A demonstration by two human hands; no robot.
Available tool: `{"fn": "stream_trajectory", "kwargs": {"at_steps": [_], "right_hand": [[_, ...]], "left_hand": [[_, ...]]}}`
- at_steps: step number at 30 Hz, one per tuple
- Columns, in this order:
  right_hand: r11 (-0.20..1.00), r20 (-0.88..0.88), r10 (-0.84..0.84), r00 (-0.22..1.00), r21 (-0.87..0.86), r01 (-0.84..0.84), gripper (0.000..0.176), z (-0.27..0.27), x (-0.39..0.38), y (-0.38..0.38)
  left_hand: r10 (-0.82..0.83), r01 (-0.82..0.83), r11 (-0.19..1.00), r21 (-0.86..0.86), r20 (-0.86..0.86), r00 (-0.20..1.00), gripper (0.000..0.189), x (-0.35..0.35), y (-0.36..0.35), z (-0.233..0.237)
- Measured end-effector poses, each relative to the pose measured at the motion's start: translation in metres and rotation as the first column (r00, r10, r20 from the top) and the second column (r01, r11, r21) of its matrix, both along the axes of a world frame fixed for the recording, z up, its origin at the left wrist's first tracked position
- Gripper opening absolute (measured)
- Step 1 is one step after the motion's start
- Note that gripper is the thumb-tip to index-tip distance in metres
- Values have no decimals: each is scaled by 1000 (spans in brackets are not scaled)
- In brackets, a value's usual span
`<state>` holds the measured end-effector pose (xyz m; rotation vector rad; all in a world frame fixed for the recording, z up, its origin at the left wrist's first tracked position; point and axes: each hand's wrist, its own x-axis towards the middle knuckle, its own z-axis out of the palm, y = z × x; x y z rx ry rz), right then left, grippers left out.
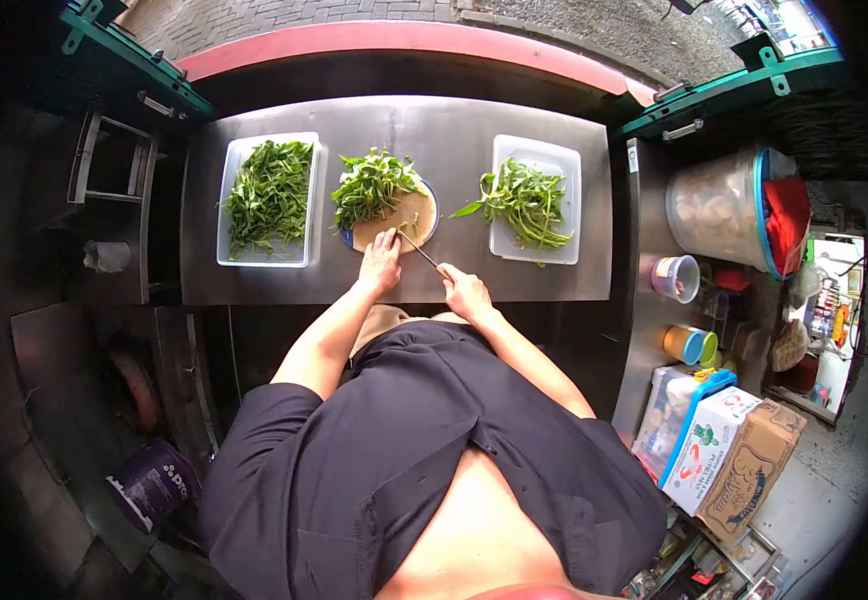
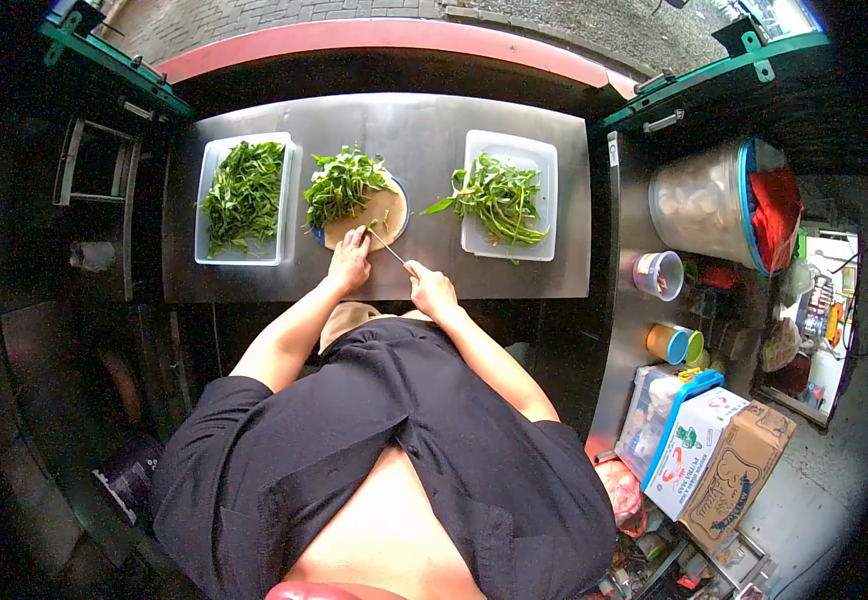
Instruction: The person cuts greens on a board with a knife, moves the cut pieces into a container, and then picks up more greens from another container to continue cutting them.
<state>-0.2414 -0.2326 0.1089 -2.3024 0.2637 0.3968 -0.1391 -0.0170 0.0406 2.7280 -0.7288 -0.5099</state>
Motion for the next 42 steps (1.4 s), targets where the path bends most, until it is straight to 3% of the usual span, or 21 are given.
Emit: {"fn": "stream_trajectory", "kwargs": {"at_steps": [11,21,27,31,33,38,42], "right_hand": [[995,-87,14,996,-93,-22,33,20,8,9],[998,-54,-53,997,-17,52,38,8,3,8],[993,-125,-117,985,-13,116,37,10,-12,-4],[996,-112,-85,990,-26,83,36,10,-10,-9],[993,15,-114,993,-8,114,32,8,-10,-9],[994,-11,-100,995,-47,99,33,6,-4,-8],[998,40,-66,997,16,65,33,8,-7,0]], "left_hand": [[-57,55,997,50,46,997,72,2,2,4],[-72,62,991,117,79,994,78,0,-3,7],[-67,61,990,129,41,997,84,-1,-3,13],[-57,54,993,105,27,998,86,1,-1,7],[-57,55,995,89,27,998,86,-5,7,-1],[-89,88,991,104,10,996,87,-7,13,2],[54,-54,999,-2,19,998,83,-10,9,7]]}}
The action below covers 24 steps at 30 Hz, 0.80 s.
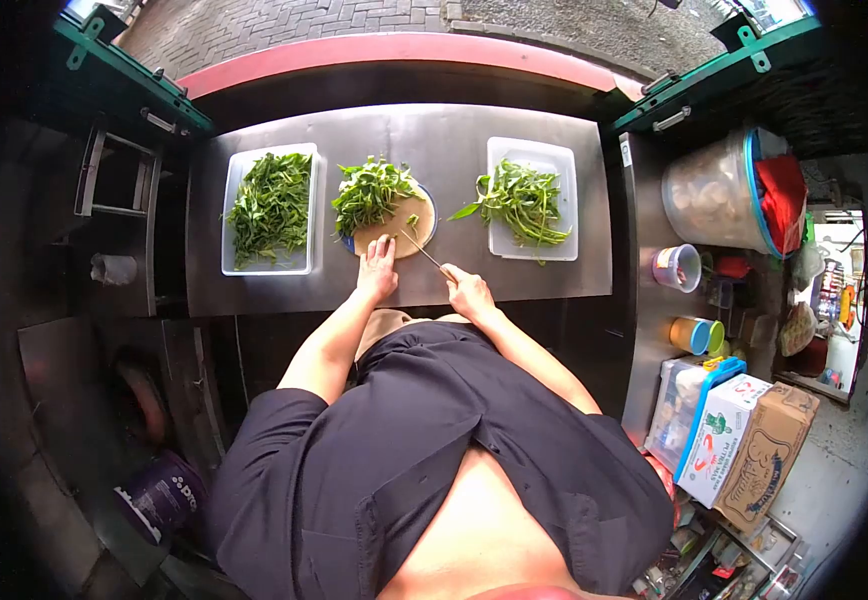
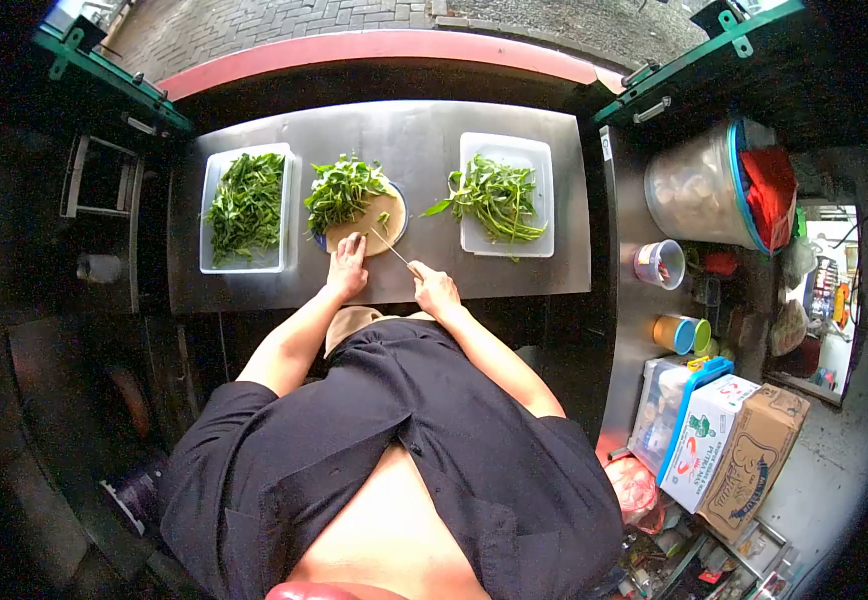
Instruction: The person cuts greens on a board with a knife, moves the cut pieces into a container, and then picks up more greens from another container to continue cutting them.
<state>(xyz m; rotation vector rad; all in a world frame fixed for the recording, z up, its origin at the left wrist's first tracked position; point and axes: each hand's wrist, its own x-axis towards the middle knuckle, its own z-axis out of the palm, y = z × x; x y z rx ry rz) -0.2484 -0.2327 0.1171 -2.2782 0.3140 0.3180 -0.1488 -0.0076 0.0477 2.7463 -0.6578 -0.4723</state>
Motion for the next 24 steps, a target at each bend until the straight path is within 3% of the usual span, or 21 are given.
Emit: {"fn": "stream_trajectory", "kwargs": {"at_steps": [16,24], "right_hand": [[996,-15,43,999,77,-41,36,-3,6,15],[996,-72,70,995,53,-66,35,1,7,16]], "left_hand": [[82,-84,992,-94,-28,996,79,-1,8,-8],[-1,1,997,-81,-8,1000,78,-1,20,-5]]}}
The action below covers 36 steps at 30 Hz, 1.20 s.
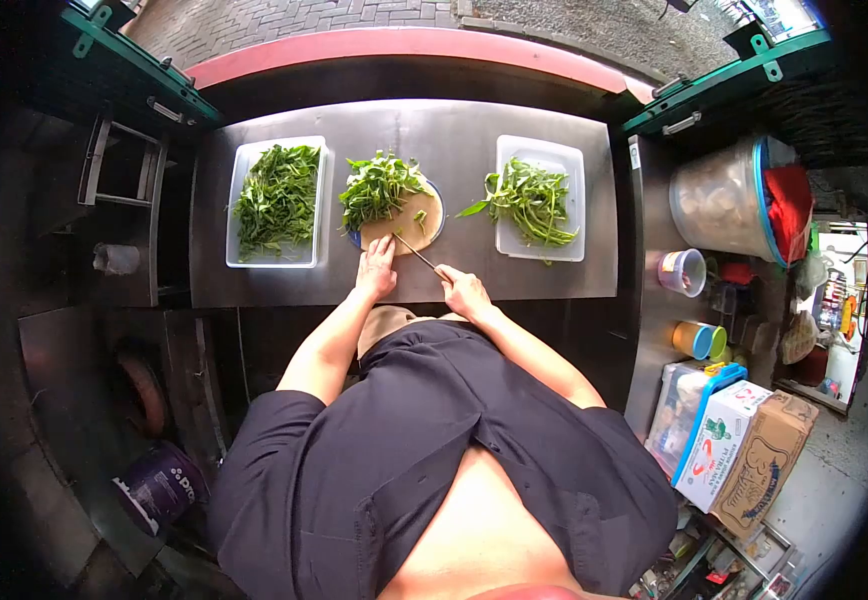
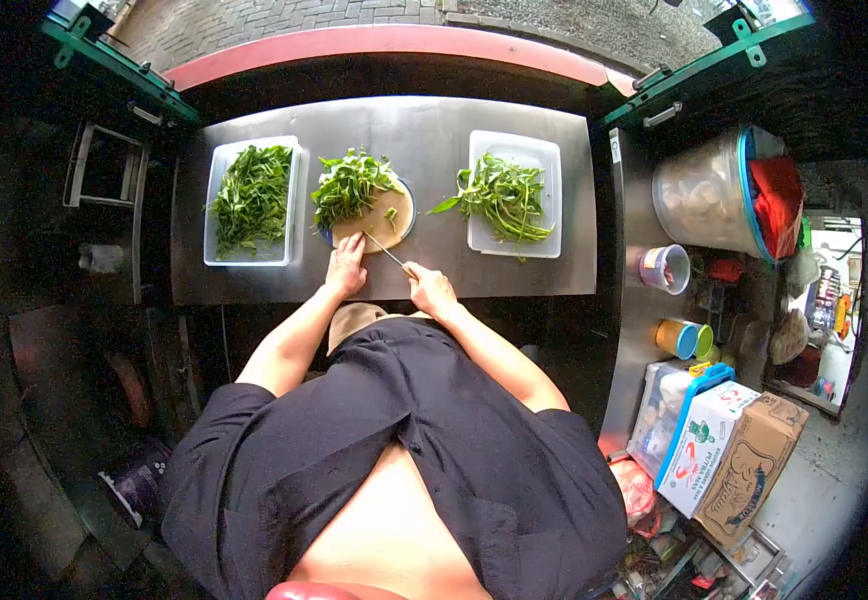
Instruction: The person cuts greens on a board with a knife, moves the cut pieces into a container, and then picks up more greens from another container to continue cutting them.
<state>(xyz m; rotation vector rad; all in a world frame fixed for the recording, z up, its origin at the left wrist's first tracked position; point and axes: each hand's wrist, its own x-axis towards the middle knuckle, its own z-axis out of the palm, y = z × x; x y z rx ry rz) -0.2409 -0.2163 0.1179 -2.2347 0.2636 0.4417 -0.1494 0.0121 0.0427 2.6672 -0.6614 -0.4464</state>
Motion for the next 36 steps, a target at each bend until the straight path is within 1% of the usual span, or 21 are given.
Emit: {"fn": "stream_trajectory", "kwargs": {"at_steps": [7,14,17,19,26,28,30,32,34,35,36], "right_hand": [[1000,-6,9,1000,3,-9,35,0,-2,2],[1000,-24,26,999,6,-26,35,-4,-1,5],[999,15,34,999,12,-34,35,-6,-1,5],[998,-41,52,998,-17,-53,35,-2,1,4],[998,-62,53,997,-40,-55,34,-4,7,9],[994,-38,88,995,-62,-90,35,-6,7,9],[992,-66,85,994,-83,-90,36,-6,7,7],[991,-91,86,992,-96,-94,37,-5,7,6],[994,-151,54,987,-89,-68,37,3,3,1],[994,-147,49,988,-85,-62,37,1,0,-1],[998,-107,19,994,-60,-26,37,1,-2,-3]], "left_hand": [[24,-24,1000,5,-20,1000,80,-1,-1,3],[37,-33,997,67,-57,998,81,1,-8,3],[39,-36,997,68,-48,998,81,-1,-8,1],[36,-33,997,68,-37,999,81,-2,-7,0],[-2,4,995,99,-23,1000,81,0,-5,-6],[1,2,995,100,-23,1000,81,-2,-7,-5],[23,-13,989,146,-66,998,82,-1,-11,-4],[48,-38,989,145,-70,996,82,-1,-16,-4],[78,-66,988,141,-78,994,82,-4,-18,-2],[73,-61,987,145,-74,995,82,-3,-15,-1],[60,-49,988,149,-75,995,83,-3,-15,0]]}}
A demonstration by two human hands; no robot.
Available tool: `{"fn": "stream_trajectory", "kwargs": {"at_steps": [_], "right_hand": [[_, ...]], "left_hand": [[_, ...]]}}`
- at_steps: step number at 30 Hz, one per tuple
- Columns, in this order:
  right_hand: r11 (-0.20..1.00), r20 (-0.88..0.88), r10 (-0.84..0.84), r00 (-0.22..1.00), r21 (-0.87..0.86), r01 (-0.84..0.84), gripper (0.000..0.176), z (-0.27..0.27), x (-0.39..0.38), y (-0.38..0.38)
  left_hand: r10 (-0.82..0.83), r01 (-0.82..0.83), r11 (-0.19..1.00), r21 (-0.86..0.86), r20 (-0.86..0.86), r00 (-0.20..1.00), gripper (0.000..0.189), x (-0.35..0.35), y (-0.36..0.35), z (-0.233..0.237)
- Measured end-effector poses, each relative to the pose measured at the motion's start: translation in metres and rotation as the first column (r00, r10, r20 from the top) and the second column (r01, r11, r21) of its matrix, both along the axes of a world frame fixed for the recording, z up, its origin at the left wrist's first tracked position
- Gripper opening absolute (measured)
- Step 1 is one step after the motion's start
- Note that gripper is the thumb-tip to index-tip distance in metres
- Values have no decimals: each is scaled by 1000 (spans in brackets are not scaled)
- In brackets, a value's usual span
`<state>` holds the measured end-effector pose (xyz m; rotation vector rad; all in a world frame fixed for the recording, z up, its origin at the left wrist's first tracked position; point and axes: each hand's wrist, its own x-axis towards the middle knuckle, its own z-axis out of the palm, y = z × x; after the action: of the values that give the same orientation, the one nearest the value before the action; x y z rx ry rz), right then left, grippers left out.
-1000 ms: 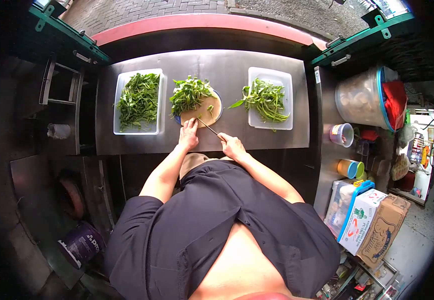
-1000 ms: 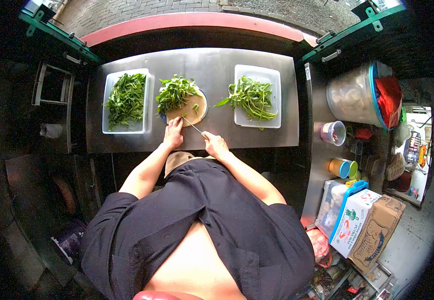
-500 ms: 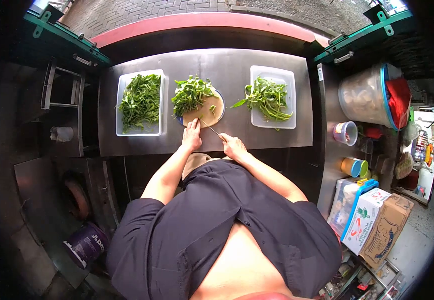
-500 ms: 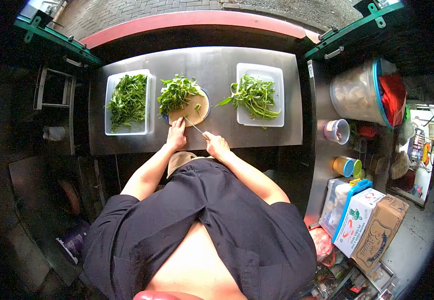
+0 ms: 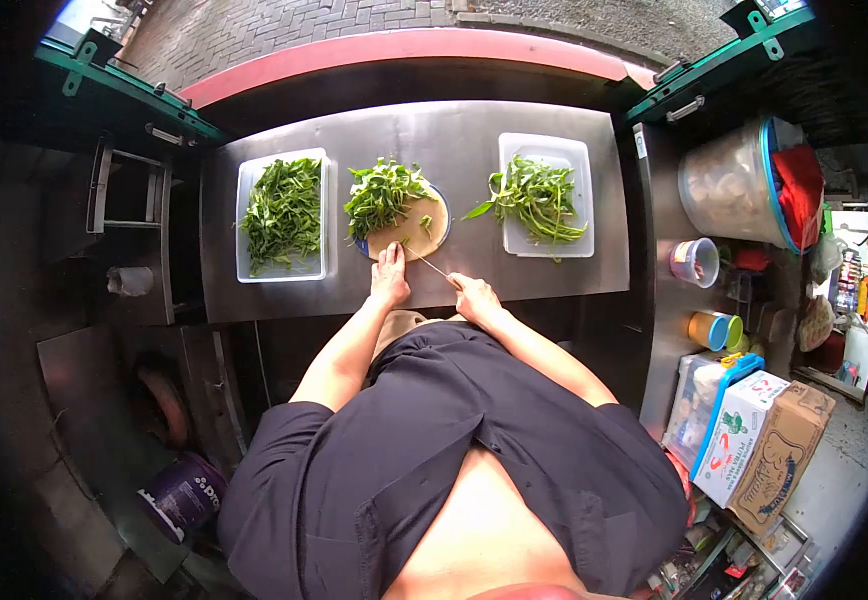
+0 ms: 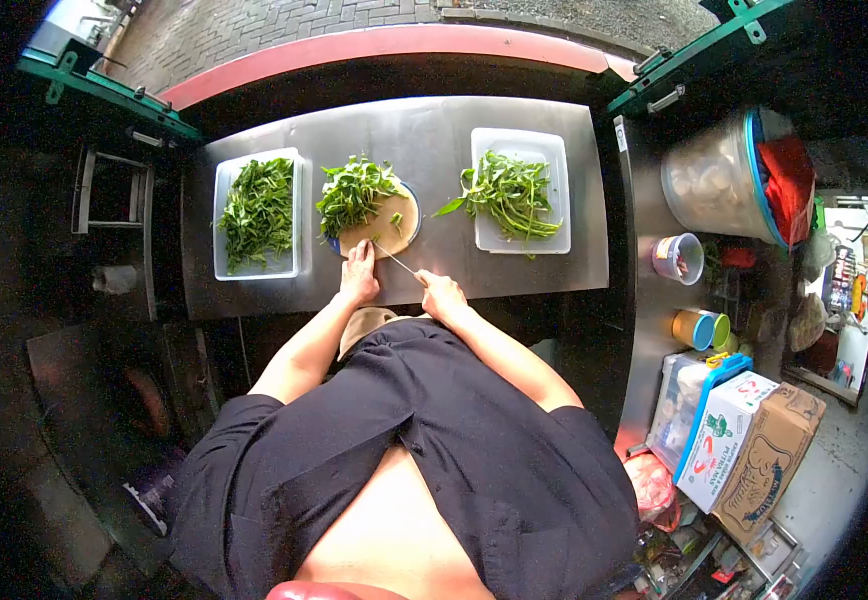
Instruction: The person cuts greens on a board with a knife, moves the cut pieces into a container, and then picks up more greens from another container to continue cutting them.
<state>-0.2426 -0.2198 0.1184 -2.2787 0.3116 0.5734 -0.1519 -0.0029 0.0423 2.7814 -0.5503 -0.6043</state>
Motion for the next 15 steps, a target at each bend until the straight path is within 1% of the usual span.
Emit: {"fn": "stream_trajectory", "kwargs": {"at_steps": [1,3,5,6,7,9,13,15], "right_hand": [[999,39,-33,999,27,32,36,0,-2,-2],[998,39,-47,998,38,46,34,-5,1,-8],[992,154,-105,982,89,92,33,-14,-3,-10],[994,171,-102,980,65,92,31,-14,-2,-10],[993,170,-107,980,66,97,31,-14,-1,-11],[992,138,-117,983,53,111,31,-10,1,-11],[991,139,-131,982,55,124,31,-1,0,-10],[991,144,-121,982,76,111,32,-3,-3,-10]], "left_hand": [[-12,12,1000,3,-1,1000,84,0,0,1],[-22,22,1000,-3,10,1000,85,6,2,1],[-38,38,999,-7,3,999,87,1,7,0],[-34,34,999,-9,21,999,88,0,7,2],[-39,39,999,-8,20,999,88,0,4,3],[25,-24,998,56,-23,999,89,0,-2,6],[23,-22,999,34,-19,1000,90,7,-18,9],[-8,10,999,49,-41,999,91,11,-23,8]]}}
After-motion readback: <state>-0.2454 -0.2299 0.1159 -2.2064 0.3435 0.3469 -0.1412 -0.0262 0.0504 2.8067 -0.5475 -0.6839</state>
